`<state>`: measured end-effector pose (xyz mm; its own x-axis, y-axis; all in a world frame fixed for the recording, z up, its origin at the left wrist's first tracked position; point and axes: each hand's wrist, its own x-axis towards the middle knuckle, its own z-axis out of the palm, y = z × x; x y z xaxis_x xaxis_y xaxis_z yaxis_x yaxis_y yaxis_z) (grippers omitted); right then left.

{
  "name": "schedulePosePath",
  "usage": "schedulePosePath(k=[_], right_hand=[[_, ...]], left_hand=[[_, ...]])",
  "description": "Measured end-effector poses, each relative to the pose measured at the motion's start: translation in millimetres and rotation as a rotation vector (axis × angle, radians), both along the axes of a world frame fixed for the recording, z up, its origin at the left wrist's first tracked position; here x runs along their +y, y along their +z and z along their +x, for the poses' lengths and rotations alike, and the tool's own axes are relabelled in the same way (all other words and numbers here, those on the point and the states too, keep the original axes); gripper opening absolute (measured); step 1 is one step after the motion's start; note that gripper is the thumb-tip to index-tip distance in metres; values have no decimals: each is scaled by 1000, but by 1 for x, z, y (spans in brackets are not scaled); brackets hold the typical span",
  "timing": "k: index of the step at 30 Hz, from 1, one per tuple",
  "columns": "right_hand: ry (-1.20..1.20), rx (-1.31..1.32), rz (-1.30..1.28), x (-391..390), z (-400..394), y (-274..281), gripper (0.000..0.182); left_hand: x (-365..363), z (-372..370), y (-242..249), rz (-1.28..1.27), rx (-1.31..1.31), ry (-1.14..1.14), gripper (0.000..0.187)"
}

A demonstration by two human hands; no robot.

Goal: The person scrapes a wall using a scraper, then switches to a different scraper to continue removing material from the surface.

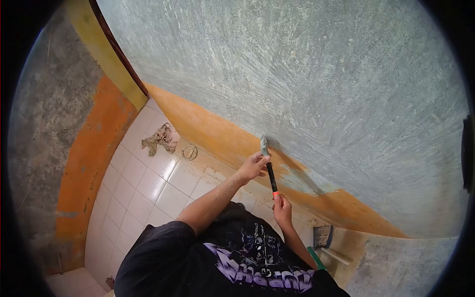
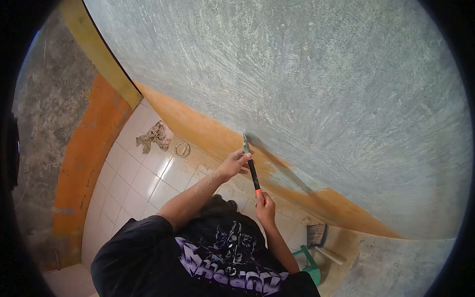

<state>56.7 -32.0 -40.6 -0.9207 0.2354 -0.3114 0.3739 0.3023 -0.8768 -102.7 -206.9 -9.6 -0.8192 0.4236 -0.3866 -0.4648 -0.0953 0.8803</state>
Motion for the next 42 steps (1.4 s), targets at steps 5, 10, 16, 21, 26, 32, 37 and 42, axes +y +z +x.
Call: schedulePosePath(k=[5, 10, 16, 21, 26, 32, 37, 42], right_hand=[[-29, 30, -27, -3, 3, -7, 38], [-2, 82, 141, -4, -2, 6, 38], [1, 65, 86, -1, 2, 2, 36], [-28, 101, 203, -18, -2, 11, 41], [-28, 31, 123, -10, 2, 14, 42], [-80, 117, 164, -28, 1, 0, 39], [-72, 57, 151, -29, -2, 19, 39], [-97, 137, 157, -40, -7, 14, 39]], left_hand=[[3, 5, -5, -25, 30, 25, 43], [2, 0, 4, -61, 44, 25, 43], [2, 2, 1, -48, 32, 12, 44], [-10, -2, 3, -69, 23, -20, 44], [-8, -4, 1, -72, 47, -38, 43], [-19, -10, 5, -69, 5, -69, 40], [-22, -16, 2, -57, 10, -117, 41], [-30, -19, 7, -33, -14, -69, 42]])
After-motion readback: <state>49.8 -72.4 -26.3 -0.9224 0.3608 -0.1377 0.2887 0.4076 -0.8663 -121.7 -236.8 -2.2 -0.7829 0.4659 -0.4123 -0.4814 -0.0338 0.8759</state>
